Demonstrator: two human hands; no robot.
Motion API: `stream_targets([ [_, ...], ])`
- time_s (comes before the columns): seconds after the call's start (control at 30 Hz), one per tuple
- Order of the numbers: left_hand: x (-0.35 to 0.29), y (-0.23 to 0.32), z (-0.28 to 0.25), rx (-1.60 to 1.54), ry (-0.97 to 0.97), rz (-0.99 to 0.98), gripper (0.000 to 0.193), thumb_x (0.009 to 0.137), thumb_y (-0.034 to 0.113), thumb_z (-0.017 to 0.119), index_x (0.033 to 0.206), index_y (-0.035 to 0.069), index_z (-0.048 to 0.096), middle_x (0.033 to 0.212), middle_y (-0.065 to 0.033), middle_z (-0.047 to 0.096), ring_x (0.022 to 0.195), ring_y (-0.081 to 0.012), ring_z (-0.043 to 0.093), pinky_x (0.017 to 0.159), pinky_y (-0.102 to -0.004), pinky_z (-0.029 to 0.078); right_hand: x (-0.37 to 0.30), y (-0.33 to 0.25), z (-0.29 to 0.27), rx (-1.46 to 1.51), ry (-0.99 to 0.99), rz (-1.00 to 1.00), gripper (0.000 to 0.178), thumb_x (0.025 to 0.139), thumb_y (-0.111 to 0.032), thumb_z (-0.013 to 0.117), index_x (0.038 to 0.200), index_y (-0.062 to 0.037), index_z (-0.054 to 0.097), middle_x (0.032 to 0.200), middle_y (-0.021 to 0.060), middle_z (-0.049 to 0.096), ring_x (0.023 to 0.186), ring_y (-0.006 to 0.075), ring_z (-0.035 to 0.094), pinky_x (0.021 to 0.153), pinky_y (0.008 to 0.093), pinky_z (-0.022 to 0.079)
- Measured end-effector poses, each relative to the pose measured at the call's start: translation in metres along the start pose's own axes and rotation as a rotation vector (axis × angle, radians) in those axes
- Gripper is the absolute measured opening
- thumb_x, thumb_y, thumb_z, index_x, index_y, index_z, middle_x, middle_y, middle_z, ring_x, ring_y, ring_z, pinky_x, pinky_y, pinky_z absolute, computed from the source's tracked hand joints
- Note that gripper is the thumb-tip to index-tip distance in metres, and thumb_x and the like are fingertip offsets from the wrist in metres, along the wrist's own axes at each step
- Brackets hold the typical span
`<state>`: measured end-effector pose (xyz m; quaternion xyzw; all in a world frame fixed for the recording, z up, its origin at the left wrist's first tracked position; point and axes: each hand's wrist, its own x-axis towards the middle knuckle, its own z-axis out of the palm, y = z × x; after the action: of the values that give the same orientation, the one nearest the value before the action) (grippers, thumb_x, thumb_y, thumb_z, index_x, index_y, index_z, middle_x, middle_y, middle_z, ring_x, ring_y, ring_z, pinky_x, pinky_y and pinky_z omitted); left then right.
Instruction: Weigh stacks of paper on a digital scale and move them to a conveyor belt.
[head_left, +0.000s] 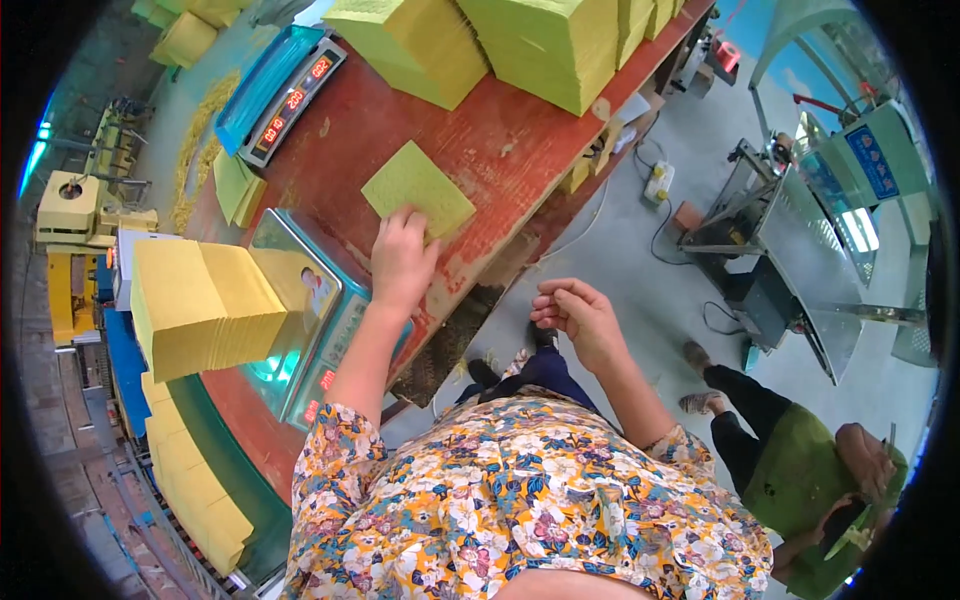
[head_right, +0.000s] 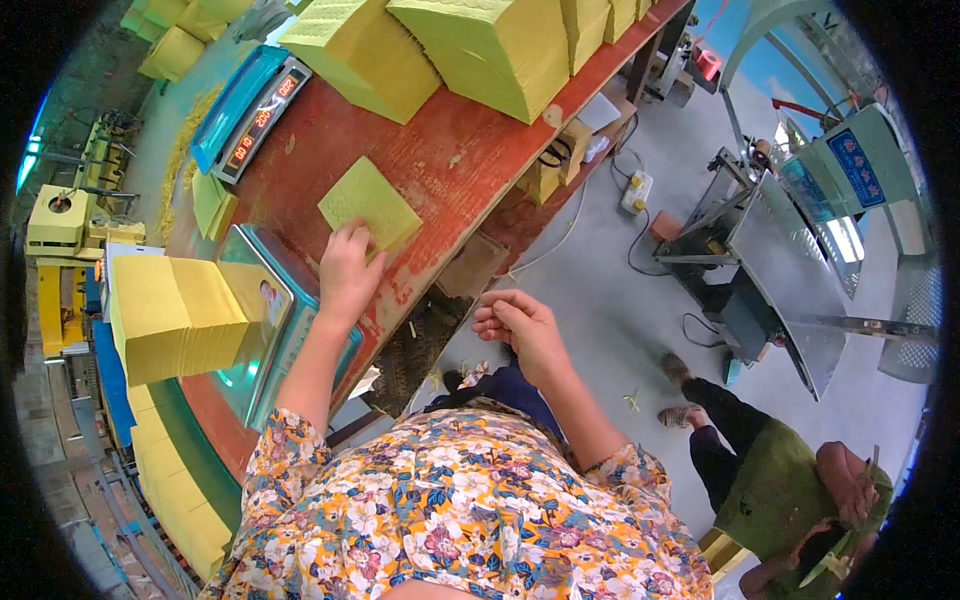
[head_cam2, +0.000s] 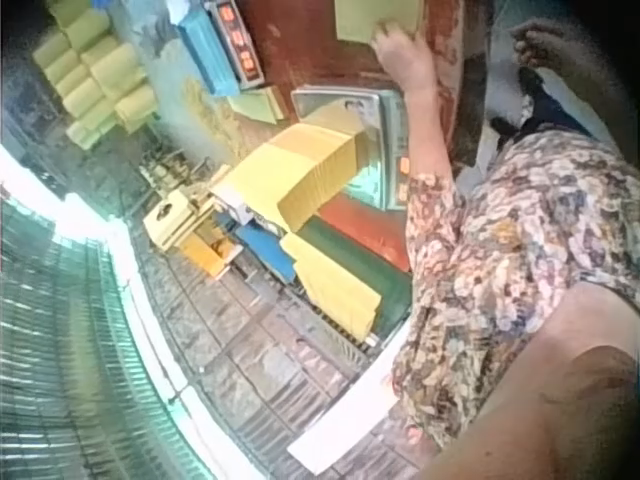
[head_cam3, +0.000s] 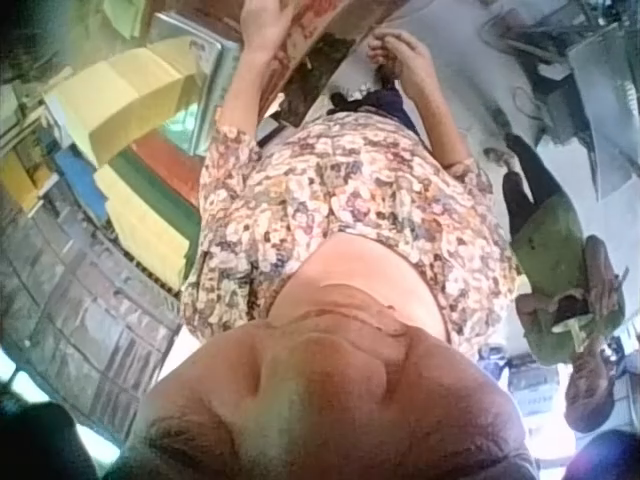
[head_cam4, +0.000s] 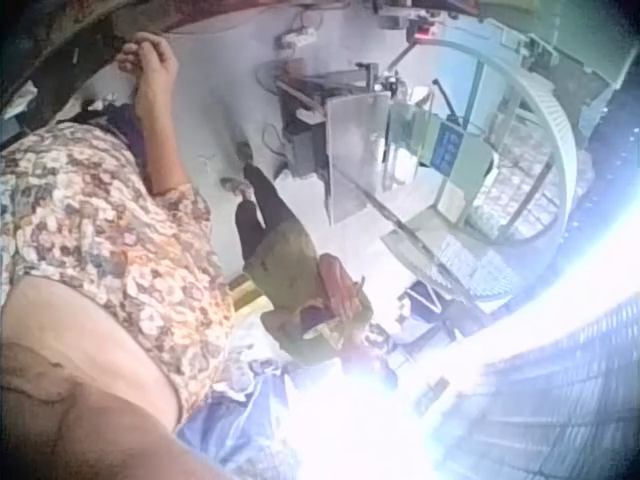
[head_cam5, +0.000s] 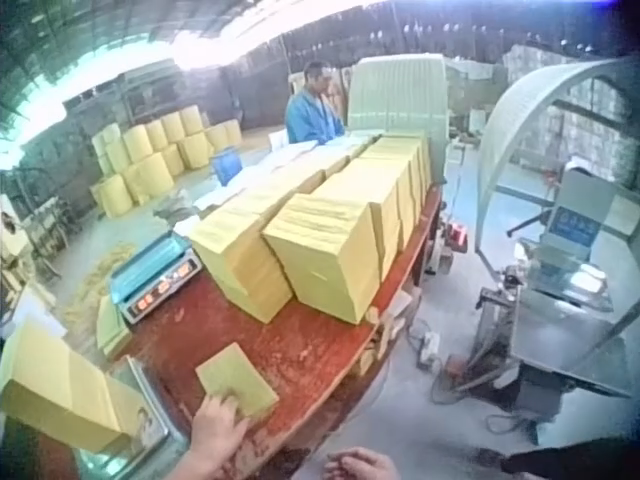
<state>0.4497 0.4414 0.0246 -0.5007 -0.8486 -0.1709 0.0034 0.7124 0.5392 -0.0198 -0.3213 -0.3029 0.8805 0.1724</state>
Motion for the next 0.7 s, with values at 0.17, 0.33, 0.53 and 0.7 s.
stream_targets([
  [0.17,-0.001,-0.002,0.003,0.001,0.050,0.041,0.016,0.080,0.009,0.068,0.091,0.000,0.060,0.124,-0.0214,0.060,0.110,-0.0406,0.057,0.094,-0.0458,0.048,0.013,-0.005,0.012,0.007,-0.061,0.090,0.023,0.099,-0.013,0.054,0.113,0.0025,0.062,0.096,0.0115,0.068,0.084,0.0188,0.067,0.077,0.0313,0.056],
  [0.33,0.000,-0.001,0.003,-0.030,0.105,0.079,0.011,0.083,0.004,0.061,0.091,-0.003,0.061,0.116,-0.0216,0.063,0.108,-0.0401,0.059,0.093,-0.0461,0.049,0.020,-0.006,0.017,0.023,-0.140,0.096,0.022,0.098,-0.013,0.054,0.113,0.0018,0.062,0.096,0.0116,0.068,0.084,0.0184,0.067,0.076,0.0310,0.055],
  [0.53,-0.013,-0.001,-0.013,-0.194,0.220,-0.019,0.004,0.085,0.001,0.061,0.088,-0.001,0.060,0.121,-0.0194,0.063,0.115,-0.0349,0.059,0.091,-0.0414,0.050,0.026,-0.013,0.026,-0.020,-0.180,0.101,0.023,0.099,-0.014,0.054,0.114,0.0011,0.062,0.097,0.0112,0.068,0.084,0.0183,0.067,0.077,0.0307,0.055],
  [0.7,-0.036,0.033,-0.036,-0.213,0.217,0.069,0.005,0.082,-0.001,0.063,0.086,0.000,0.061,0.125,-0.0169,0.061,0.122,-0.0353,0.055,0.098,-0.0427,0.046,0.039,-0.021,0.048,-0.030,-0.190,0.134,0.029,0.100,-0.021,0.053,0.117,0.0015,0.060,0.101,0.0113,0.067,0.086,0.0180,0.067,0.076,0.0314,0.057],
])
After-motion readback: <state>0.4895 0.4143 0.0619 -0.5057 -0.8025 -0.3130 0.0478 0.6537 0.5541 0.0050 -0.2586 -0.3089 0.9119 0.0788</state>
